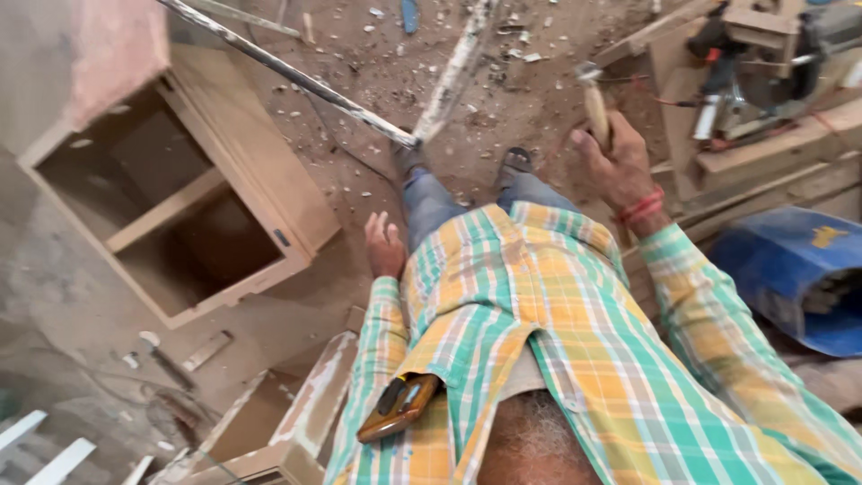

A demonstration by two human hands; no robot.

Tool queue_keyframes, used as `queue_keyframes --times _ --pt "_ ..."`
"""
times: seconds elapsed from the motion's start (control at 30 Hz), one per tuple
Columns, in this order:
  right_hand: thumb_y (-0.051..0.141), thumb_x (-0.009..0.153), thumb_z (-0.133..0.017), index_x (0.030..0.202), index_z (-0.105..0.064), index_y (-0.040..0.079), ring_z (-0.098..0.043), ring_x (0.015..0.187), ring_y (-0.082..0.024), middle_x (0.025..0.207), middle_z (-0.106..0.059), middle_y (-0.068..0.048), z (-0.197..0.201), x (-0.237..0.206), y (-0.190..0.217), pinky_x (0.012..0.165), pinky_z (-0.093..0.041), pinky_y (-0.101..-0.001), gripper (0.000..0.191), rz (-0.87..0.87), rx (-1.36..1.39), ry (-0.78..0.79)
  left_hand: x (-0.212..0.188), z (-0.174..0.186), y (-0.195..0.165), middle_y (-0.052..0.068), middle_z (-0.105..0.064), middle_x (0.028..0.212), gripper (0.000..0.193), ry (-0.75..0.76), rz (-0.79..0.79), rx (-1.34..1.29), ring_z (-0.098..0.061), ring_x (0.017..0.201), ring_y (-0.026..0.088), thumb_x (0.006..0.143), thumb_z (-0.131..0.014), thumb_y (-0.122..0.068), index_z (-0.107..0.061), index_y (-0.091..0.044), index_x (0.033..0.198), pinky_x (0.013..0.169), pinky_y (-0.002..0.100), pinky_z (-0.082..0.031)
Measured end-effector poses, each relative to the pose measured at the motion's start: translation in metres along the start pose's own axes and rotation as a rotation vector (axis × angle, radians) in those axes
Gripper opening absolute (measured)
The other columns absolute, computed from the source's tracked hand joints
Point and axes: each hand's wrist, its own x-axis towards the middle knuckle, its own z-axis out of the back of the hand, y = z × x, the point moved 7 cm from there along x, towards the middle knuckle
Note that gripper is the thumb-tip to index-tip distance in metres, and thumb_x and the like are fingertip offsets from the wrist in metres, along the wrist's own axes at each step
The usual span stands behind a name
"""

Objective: The person uses a hammer to strike a metal frame repeatedly, then picks up a wooden panel and fits it into the frame. The person adjusts the frame and panel to align them.

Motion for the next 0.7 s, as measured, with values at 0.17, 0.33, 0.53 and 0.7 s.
queue_keyframes --times 0.17,0.33,0.53,0.7 --pt "0.026 0.111 -0.066 0.110 -0.053 0.006 -0.051 0.063 -0.010 0.081 -0.055 -0.003 -0.044 -0.002 -0.005 0.051 -0.043 -0.0295 0.024 -0.468 0.216 -0.031 0.047 0.038 -0.012 0.020 -0.058 0.143 0.038 0.021 -0.131 0.085 -0.055 0.134 0.038 0.098 -0.059 -0.017 -0.064 -0.005 0.134 0.113 0.045 -0.044" --pt "0.029 0.111 -0.060 0.115 -0.053 0.011 -0.051 0.059 -0.004 0.079 -0.054 0.003 -0.074 0.006 0.050 0.046 -0.044 -0.0244 0.020 -0.661 0.603 -0.070 0.130 0.044 -0.072 0.019 -0.053 0.151 0.044 0.267 -0.276 0.077 -0.053 0.137 0.038 0.098 -0.061 -0.014 -0.059 -0.007 0.140 0.113 0.044 -0.044" --pt "0.034 0.115 -0.054 0.118 -0.054 0.013 -0.049 0.056 -0.005 0.077 -0.053 0.004 -0.121 -0.031 0.066 0.044 -0.041 -0.0236 0.022 -0.675 0.646 -0.370 0.190 -0.032 -0.124 0.024 -0.028 0.161 0.108 0.673 -0.860 0.415 -0.023 0.150 0.043 0.068 -0.090 -0.032 -0.035 0.002 0.154 0.122 0.057 -0.022" --pt "0.035 0.108 -0.054 0.104 -0.054 0.012 -0.048 0.048 -0.004 0.070 -0.052 0.004 -0.214 -0.078 0.044 0.037 -0.042 -0.0244 0.023 -1.120 0.649 -0.295 0.223 -0.100 -0.093 0.020 -0.040 0.155 0.094 1.015 -0.906 0.775 -0.022 0.152 0.042 0.070 -0.088 -0.030 -0.045 -0.006 0.149 0.122 0.057 -0.020"
